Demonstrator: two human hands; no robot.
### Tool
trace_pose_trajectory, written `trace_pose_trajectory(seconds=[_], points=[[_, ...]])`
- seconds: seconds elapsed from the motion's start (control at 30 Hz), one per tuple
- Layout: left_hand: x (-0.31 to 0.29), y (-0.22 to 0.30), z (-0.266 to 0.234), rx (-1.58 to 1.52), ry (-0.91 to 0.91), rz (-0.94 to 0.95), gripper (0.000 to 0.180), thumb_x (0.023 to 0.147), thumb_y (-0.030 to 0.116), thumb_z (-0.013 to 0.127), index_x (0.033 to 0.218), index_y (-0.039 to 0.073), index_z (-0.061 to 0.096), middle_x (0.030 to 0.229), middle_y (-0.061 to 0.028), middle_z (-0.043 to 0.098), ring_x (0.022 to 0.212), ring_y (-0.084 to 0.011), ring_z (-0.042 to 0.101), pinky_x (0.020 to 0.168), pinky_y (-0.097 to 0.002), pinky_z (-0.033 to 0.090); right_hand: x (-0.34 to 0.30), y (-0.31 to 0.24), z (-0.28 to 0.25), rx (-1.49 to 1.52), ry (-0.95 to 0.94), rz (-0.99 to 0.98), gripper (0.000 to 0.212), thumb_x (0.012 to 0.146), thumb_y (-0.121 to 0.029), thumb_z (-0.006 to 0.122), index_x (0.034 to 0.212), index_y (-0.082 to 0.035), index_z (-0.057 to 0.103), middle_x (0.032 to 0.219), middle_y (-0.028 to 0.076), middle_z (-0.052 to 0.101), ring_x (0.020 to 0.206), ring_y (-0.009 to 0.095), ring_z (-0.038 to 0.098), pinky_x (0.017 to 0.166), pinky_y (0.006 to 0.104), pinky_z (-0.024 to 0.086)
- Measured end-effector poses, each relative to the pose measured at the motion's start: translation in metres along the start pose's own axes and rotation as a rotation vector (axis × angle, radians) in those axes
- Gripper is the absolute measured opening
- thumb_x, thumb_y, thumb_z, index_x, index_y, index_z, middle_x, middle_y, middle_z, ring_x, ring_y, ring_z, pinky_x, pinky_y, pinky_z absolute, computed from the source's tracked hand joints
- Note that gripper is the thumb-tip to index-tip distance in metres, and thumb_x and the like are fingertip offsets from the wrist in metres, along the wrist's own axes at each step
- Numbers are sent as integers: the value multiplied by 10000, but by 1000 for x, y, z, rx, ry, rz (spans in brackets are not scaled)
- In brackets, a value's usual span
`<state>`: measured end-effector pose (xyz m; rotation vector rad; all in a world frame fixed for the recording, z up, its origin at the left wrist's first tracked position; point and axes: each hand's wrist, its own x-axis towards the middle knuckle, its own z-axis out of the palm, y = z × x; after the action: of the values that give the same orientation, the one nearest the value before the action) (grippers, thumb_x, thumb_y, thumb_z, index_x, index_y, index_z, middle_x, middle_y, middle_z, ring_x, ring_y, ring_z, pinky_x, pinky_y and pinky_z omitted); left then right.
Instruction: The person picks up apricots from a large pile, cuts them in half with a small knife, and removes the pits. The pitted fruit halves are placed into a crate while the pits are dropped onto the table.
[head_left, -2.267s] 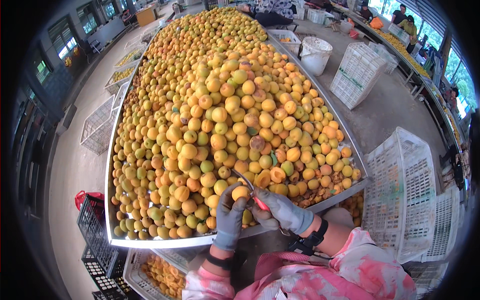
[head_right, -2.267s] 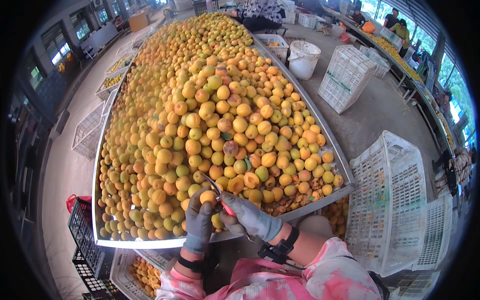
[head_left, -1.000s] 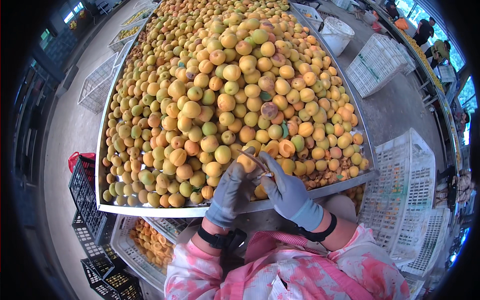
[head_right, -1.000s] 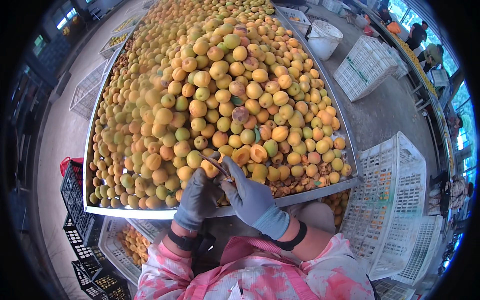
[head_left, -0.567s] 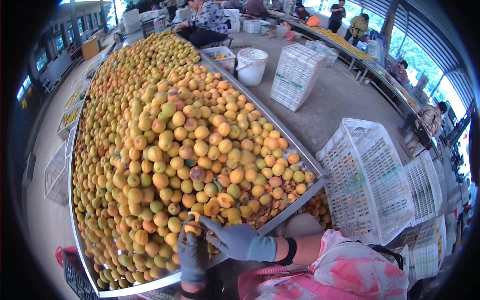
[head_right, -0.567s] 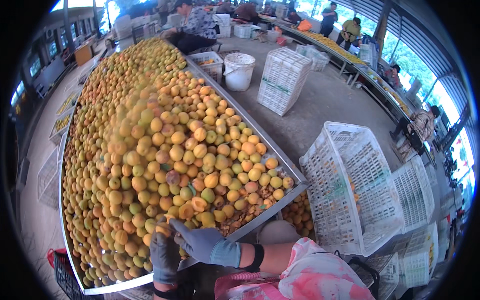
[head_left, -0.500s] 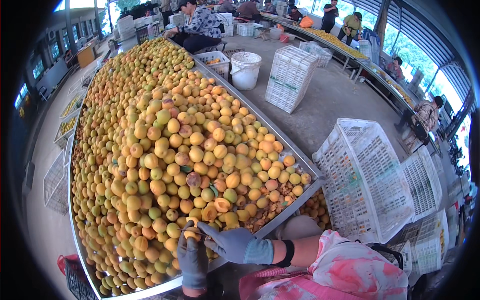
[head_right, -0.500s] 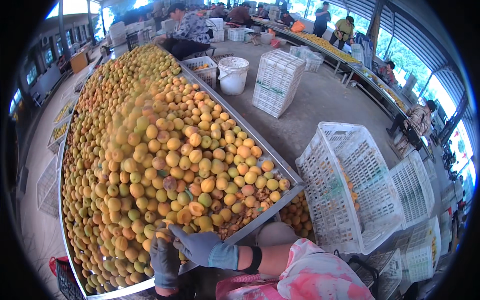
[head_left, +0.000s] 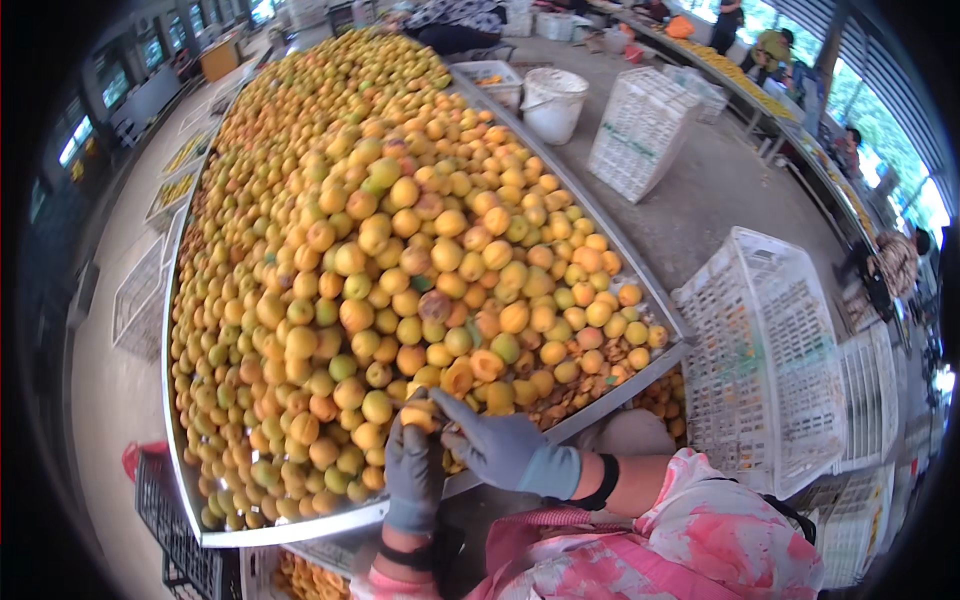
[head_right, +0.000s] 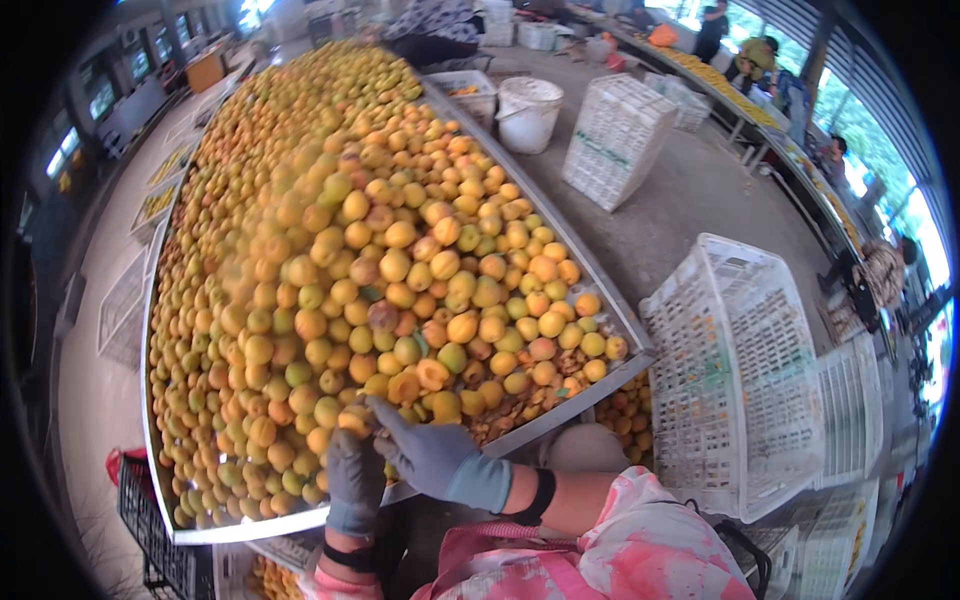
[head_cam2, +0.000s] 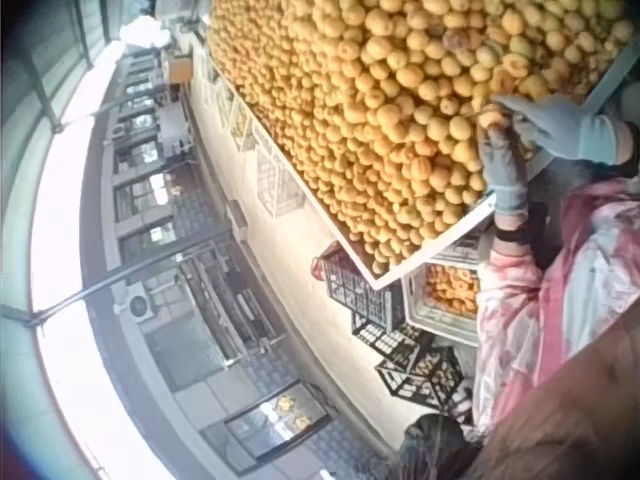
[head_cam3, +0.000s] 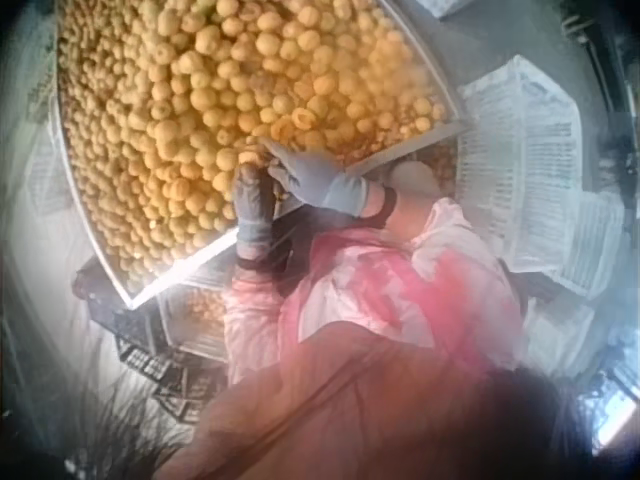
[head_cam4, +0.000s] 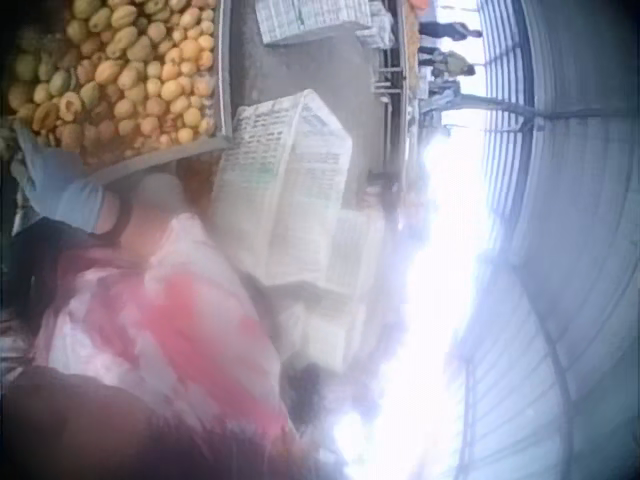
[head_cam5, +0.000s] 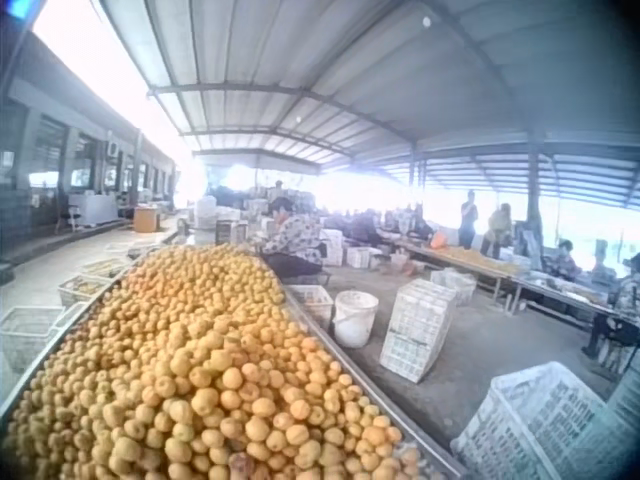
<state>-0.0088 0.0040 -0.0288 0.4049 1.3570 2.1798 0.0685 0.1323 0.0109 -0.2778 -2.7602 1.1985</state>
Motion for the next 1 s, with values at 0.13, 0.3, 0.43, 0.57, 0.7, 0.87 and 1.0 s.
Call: trace_pose_trajectory(seconds=[0.13, 0.3, 0.43, 0.57, 0.7, 0.87, 1.0], points=[[1, 1, -1, -38, -67, -116, 588, 922, 496, 538, 1212, -15, 514, 1118, -59, 583, 1019, -148, 554, 879, -281, 457, 0, 6, -6, -24, -15, -34, 600, 952, -345, 470, 1455, -95, 258, 736, 169, 643, 637, 369, 631, 547, 456, 481], [0, 30, -11, 71, -146, -38, 527, 922, 259, 621, 1315, -46, 449, 1161, -70, 580, 1051, -131, 550, 893, -268, 467, 5, 8, -11, 40, -88, -158, 617, 951, -354, 470, 1457, -80, 247, 643, 176, 613, 587, 367, 617, 519, 459, 464], [-4, 26, -15, 98, -171, -99, 600, 902, 260, 652, 1353, -51, 409, 1189, -78, 574, 1066, -136, 551, 932, -272, 451, 4, 3, -9, -56, -174, -85, 611, 936, -310, 501, 1449, -69, 271, 744, 179, 628, 664, 382, 623, 575, 438, 484], [-9, 9, -13, -63, -80, -87, 634, 887, 351, 658, 1337, -39, 442, 1195, -85, 578, 1098, -148, 541, 966, -298, 425, 3, -2, 0, 3, -80, -76, 601, 914, -252, 527, 1430, -46, 300, 879, 189, 659, 728, 396, 637, 613, 425, 506], [-5, 25, -4, -20, -103, -132, 634, 887, 342, 661, 1338, -45, 440, 1193, -89, 577, 1090, -155, 546, 954, -288, 431, 2, 8, 5, -28, 63, -185, 654, 901, -282, 562, 1454, -89, 272, 600, 138, 589, 539, 331, 603, 474, 416, 452], [-7, 28, -10, 308, -122, -8, 634, 891, 360, 649, 1330, -51, 448, 1192, -88, 577, 1092, -166, 548, 955, -285, 427, 1, 9, 1, -161, -16, -200, 668, 889, -283, 563, 1455, -84, 269, 592, 134, 588, 514, 317, 596, 470, 419, 453], [-6, 24, -7, 63, -42, -71, 621, 897, 305, 650, 1346, -60, 425, 1187, -91, 581, 1098, -158, 543, 963, -288, 423, 4, 9, 8, -122, 15, -186, 675, 887, -283, 560, 1460, -88, 261, 589, 135, 583, 512, 313, 595, 470, 421, 452]])
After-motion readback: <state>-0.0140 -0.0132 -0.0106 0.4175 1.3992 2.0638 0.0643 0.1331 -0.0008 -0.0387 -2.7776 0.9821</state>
